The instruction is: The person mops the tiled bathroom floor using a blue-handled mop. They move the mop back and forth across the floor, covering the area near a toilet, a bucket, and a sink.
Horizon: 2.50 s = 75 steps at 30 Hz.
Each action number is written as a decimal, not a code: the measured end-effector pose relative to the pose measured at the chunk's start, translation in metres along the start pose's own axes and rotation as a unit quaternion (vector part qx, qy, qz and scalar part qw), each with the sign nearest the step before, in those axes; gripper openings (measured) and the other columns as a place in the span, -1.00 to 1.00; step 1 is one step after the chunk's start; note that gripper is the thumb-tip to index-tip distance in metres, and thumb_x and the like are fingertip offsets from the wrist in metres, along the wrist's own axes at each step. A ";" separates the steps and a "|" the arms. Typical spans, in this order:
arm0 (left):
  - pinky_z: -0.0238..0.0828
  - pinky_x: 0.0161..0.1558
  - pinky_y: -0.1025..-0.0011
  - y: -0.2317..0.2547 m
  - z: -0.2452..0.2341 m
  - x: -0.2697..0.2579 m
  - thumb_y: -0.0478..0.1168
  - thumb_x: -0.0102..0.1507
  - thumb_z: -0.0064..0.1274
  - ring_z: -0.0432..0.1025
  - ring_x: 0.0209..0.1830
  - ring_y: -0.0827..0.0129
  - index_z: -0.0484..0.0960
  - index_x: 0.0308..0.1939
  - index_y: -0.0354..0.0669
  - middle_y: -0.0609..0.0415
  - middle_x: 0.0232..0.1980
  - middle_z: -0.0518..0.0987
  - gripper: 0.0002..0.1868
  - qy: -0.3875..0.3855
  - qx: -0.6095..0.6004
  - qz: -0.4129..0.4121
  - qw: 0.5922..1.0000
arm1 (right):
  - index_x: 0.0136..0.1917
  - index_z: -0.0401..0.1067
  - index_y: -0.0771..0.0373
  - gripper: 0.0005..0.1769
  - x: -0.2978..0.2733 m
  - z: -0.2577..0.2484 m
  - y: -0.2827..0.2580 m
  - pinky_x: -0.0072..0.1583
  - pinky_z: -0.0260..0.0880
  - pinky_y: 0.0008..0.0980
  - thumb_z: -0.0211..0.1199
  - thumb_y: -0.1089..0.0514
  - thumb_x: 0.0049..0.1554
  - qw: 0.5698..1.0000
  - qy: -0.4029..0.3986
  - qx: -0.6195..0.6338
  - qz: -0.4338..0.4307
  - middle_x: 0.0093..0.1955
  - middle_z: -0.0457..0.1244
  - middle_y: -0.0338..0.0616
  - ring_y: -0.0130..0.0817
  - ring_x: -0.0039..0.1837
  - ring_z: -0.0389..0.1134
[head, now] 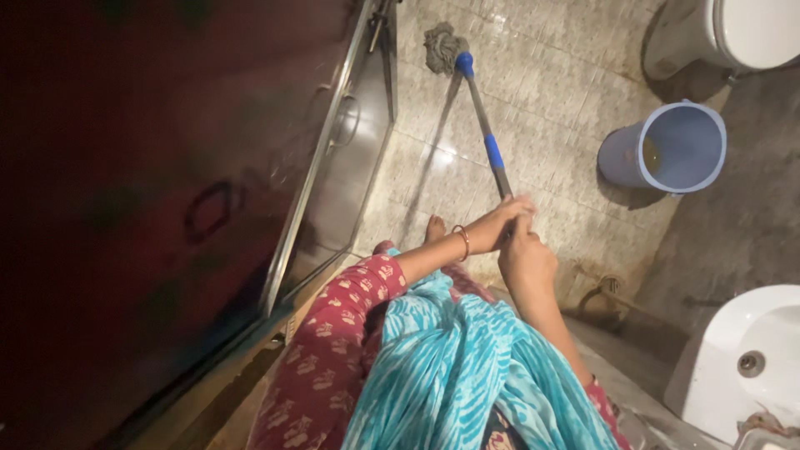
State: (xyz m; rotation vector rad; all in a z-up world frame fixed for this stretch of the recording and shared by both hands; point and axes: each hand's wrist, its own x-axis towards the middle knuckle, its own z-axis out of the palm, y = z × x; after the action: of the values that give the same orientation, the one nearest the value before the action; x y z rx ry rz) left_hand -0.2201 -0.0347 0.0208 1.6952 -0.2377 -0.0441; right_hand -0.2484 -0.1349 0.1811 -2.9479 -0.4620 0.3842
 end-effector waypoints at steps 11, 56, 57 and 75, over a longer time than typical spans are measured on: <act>0.49 -0.16 0.29 -0.087 0.006 0.097 -0.10 0.39 -0.09 0.43 -0.05 0.26 -0.07 0.57 0.12 -0.05 0.08 0.45 -0.28 0.179 -0.393 -0.276 0.859 | 0.28 0.32 0.27 -0.53 0.113 0.017 0.036 -0.14 0.45 0.16 0.16 0.03 0.15 0.999 -0.014 0.029 -0.039 -0.18 0.36 0.34 0.31 -0.17 0.43; 0.20 0.42 -0.05 0.092 -0.081 -0.005 0.08 0.37 0.01 0.41 0.25 -0.28 0.66 -0.04 -0.09 -0.42 0.38 0.39 -0.66 0.029 0.162 -0.021 0.986 | 0.12 0.47 0.20 -0.69 0.206 0.129 0.039 0.21 0.42 -0.09 0.28 0.28 0.07 0.930 0.104 0.294 -0.196 0.36 0.29 0.31 0.17 0.23 0.40; 0.08 0.47 -0.08 0.101 -0.083 0.004 0.04 0.32 0.12 0.33 0.34 -0.31 0.64 -0.02 -0.11 -0.35 0.35 0.44 -0.67 0.064 0.177 0.055 0.981 | 0.11 0.47 0.21 -0.68 0.221 0.118 0.038 0.17 0.43 -0.10 0.27 0.29 0.05 0.925 0.119 0.299 -0.201 0.34 0.29 0.31 0.16 0.19 0.42; 0.43 -0.14 0.19 0.112 -0.047 -0.009 -0.19 0.17 0.15 0.49 -0.29 0.09 0.55 -0.45 -0.12 0.03 -0.36 0.56 -0.85 0.006 0.196 0.276 0.941 | 0.15 0.44 0.13 -0.76 0.120 0.087 0.020 -0.13 0.40 -0.15 0.24 0.25 0.19 0.911 0.175 0.343 -0.145 -0.16 0.35 0.10 0.00 -0.16 0.44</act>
State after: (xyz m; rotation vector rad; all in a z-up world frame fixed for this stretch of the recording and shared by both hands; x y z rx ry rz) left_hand -0.2359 -0.0005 0.1365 1.9632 -0.7440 0.4580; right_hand -0.1556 -0.1078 0.0665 -2.1561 -0.5624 -0.0310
